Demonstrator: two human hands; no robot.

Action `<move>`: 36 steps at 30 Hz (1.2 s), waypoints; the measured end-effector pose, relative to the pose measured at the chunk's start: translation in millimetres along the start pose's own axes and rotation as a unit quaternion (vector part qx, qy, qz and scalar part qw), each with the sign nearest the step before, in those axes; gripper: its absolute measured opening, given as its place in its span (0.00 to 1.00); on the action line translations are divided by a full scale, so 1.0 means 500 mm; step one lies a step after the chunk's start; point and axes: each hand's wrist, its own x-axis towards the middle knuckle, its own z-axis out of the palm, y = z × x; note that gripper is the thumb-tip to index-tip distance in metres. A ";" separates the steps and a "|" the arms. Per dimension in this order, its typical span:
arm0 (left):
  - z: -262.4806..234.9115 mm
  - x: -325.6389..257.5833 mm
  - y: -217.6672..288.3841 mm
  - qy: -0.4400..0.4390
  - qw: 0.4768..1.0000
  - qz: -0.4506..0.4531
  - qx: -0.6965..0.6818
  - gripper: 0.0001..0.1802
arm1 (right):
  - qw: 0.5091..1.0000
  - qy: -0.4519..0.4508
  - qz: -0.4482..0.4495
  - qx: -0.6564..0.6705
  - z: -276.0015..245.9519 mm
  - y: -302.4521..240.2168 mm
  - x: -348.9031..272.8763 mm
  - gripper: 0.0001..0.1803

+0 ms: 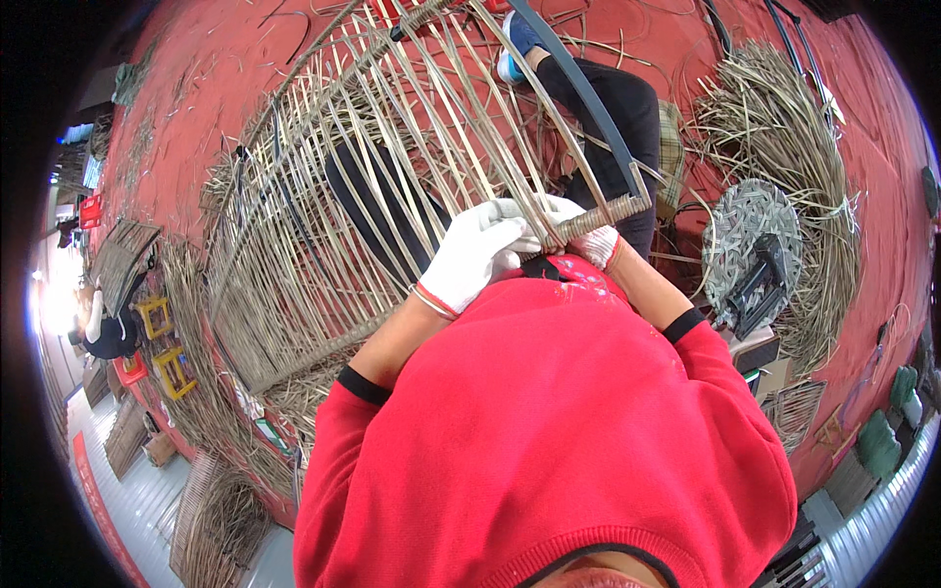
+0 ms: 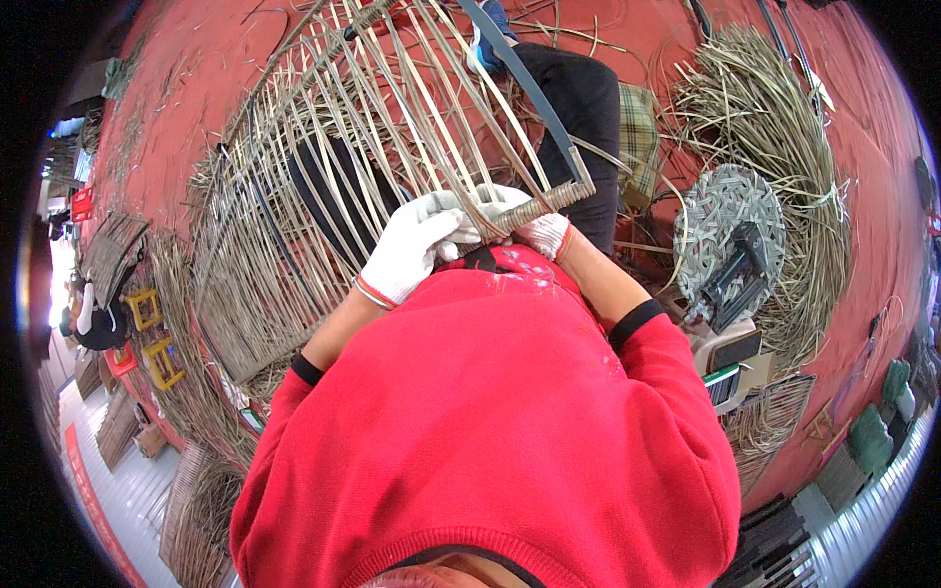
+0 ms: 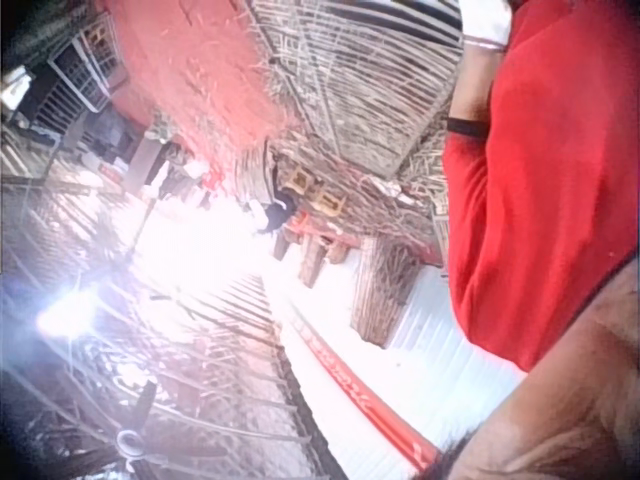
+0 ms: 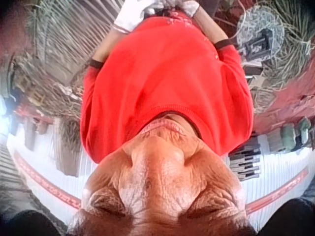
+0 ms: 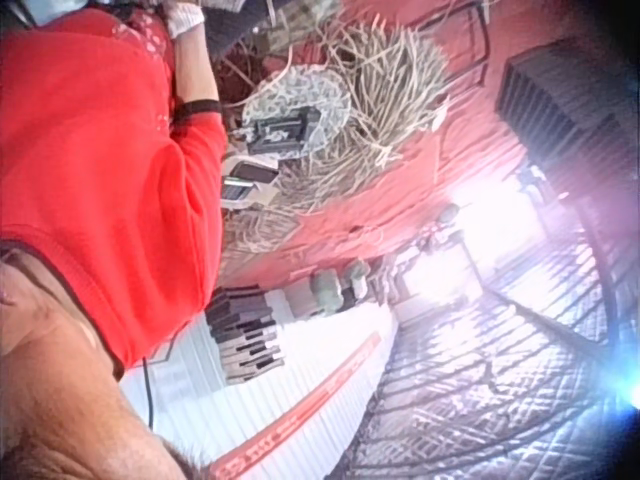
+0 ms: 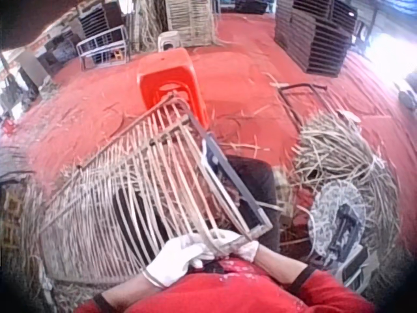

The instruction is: The person sits on the floor and weaves thin strips into a metal basket frame, using a staple gun to secure the woven sections. The person repeatedly threads strips through the frame and fastens them in place.

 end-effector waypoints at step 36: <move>-0.064 0.089 0.070 0.084 0.990 0.075 0.080 0.15 | 0.991 0.128 -0.035 -0.022 0.002 -0.038 -0.067 0.12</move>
